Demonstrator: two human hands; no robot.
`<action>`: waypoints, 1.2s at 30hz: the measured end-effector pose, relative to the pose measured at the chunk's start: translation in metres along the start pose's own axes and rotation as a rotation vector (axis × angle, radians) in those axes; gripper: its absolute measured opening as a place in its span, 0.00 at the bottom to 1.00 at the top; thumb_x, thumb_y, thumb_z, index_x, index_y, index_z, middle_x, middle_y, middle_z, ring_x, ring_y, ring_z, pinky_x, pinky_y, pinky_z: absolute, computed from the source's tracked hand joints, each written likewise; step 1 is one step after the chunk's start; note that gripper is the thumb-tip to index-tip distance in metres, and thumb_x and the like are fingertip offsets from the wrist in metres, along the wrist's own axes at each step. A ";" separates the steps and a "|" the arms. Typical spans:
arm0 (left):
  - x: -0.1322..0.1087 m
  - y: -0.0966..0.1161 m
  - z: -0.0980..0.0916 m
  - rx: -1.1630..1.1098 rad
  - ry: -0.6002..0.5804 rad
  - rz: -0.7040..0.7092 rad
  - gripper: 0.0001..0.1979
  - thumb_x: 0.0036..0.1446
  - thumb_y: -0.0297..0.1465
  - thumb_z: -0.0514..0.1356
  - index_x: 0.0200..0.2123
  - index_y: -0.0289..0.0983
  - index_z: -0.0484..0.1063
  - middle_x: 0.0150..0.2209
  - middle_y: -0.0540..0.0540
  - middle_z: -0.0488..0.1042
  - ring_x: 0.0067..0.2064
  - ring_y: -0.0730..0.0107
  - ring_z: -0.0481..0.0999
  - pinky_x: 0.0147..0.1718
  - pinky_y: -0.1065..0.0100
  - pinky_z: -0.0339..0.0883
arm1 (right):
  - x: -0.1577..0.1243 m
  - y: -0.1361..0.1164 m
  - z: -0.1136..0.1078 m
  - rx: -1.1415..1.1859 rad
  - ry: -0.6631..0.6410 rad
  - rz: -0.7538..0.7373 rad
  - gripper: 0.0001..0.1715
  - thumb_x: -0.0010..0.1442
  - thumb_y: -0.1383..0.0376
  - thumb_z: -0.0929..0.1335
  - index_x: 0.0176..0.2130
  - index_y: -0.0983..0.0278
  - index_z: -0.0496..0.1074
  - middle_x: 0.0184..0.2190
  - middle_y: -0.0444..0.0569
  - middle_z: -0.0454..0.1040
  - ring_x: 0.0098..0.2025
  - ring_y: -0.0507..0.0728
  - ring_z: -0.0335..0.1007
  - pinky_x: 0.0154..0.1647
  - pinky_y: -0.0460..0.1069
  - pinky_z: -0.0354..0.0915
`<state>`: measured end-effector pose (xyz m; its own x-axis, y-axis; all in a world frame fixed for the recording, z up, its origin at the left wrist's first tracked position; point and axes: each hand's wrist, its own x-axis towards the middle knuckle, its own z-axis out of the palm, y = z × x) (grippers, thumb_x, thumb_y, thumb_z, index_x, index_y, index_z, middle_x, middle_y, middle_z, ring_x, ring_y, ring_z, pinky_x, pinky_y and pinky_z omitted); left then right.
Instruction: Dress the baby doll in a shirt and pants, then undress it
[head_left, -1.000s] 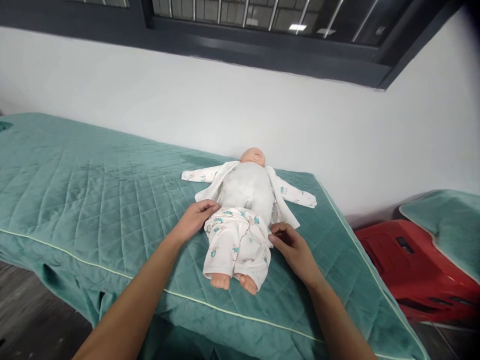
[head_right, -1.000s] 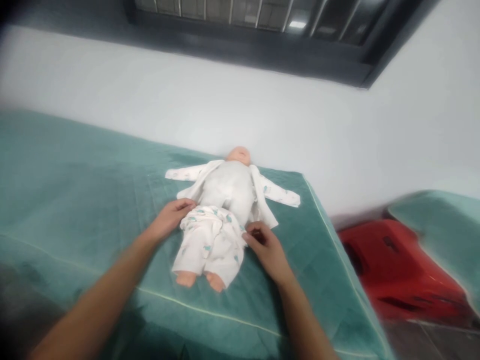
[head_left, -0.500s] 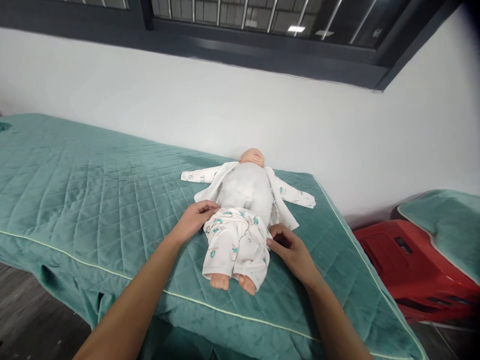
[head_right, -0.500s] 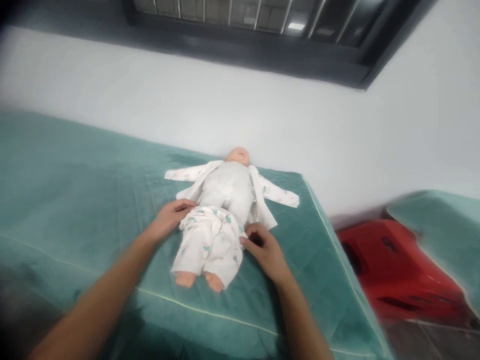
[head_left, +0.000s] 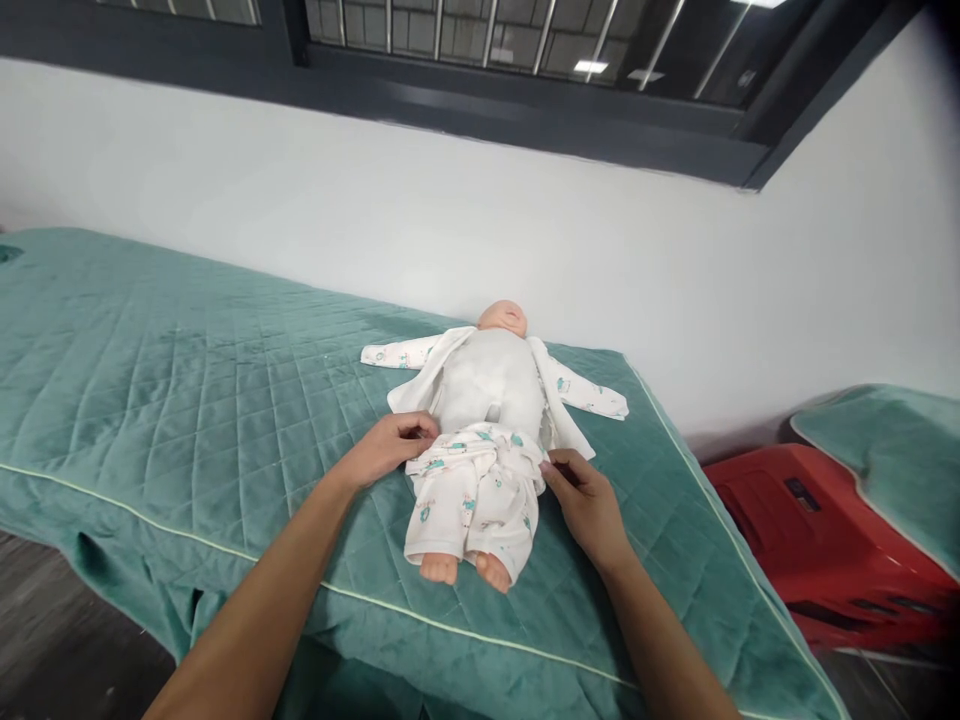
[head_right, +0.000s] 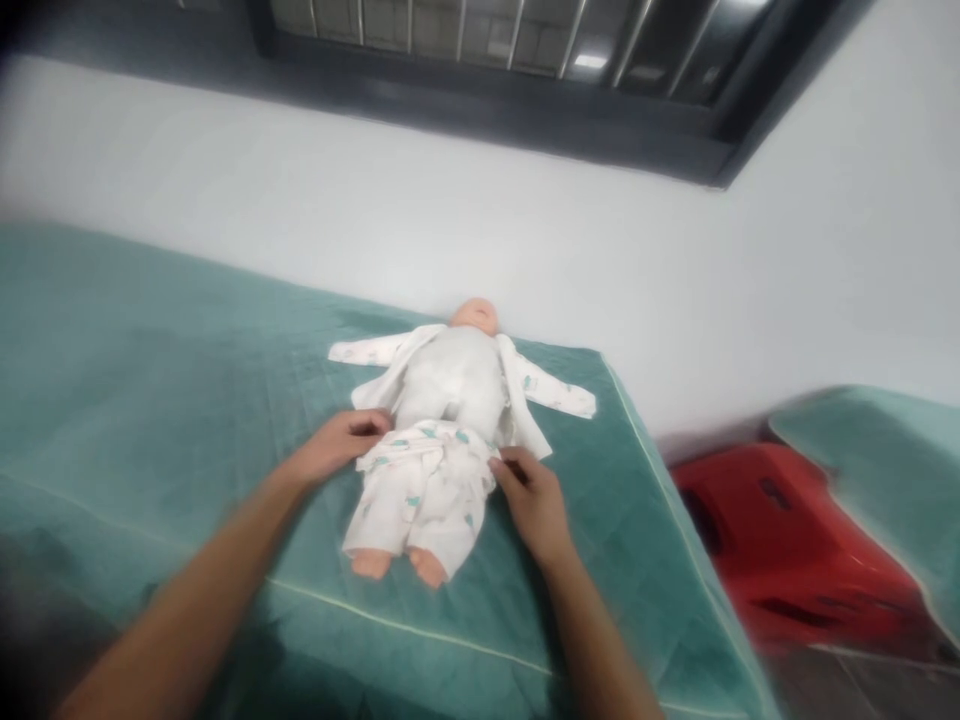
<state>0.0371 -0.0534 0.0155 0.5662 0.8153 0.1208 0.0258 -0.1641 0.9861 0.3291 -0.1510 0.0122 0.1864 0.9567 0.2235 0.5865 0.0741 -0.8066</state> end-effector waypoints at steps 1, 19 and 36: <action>0.000 -0.001 0.000 0.002 0.021 -0.002 0.09 0.55 0.36 0.62 0.30 0.35 0.72 0.30 0.50 0.69 0.34 0.71 0.65 0.33 0.71 0.58 | 0.002 -0.001 0.000 0.007 0.023 0.007 0.17 0.60 0.50 0.68 0.35 0.60 0.73 0.29 0.44 0.73 0.32 0.56 0.66 0.36 0.50 0.60; 0.011 -0.016 0.011 0.104 0.336 -0.021 0.10 0.59 0.38 0.57 0.33 0.37 0.69 0.31 0.52 0.69 0.33 0.72 0.66 0.33 0.71 0.59 | 0.070 -0.005 0.019 0.032 0.232 -0.009 0.16 0.61 0.50 0.65 0.35 0.60 0.67 0.30 0.43 0.71 0.32 0.55 0.64 0.36 0.50 0.59; 0.064 0.023 -0.002 0.312 -0.083 0.137 0.11 0.53 0.30 0.61 0.40 0.39 0.77 0.36 0.48 0.67 0.36 0.70 0.66 0.37 0.68 0.61 | 0.067 0.004 0.021 0.308 0.158 0.039 0.17 0.60 0.50 0.67 0.34 0.60 0.67 0.28 0.41 0.66 0.30 0.53 0.60 0.32 0.48 0.57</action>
<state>0.0722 -0.0044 0.0456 0.6466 0.7282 0.2273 0.1882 -0.4410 0.8775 0.3272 -0.0804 0.0125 0.3376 0.9070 0.2517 0.3157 0.1428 -0.9380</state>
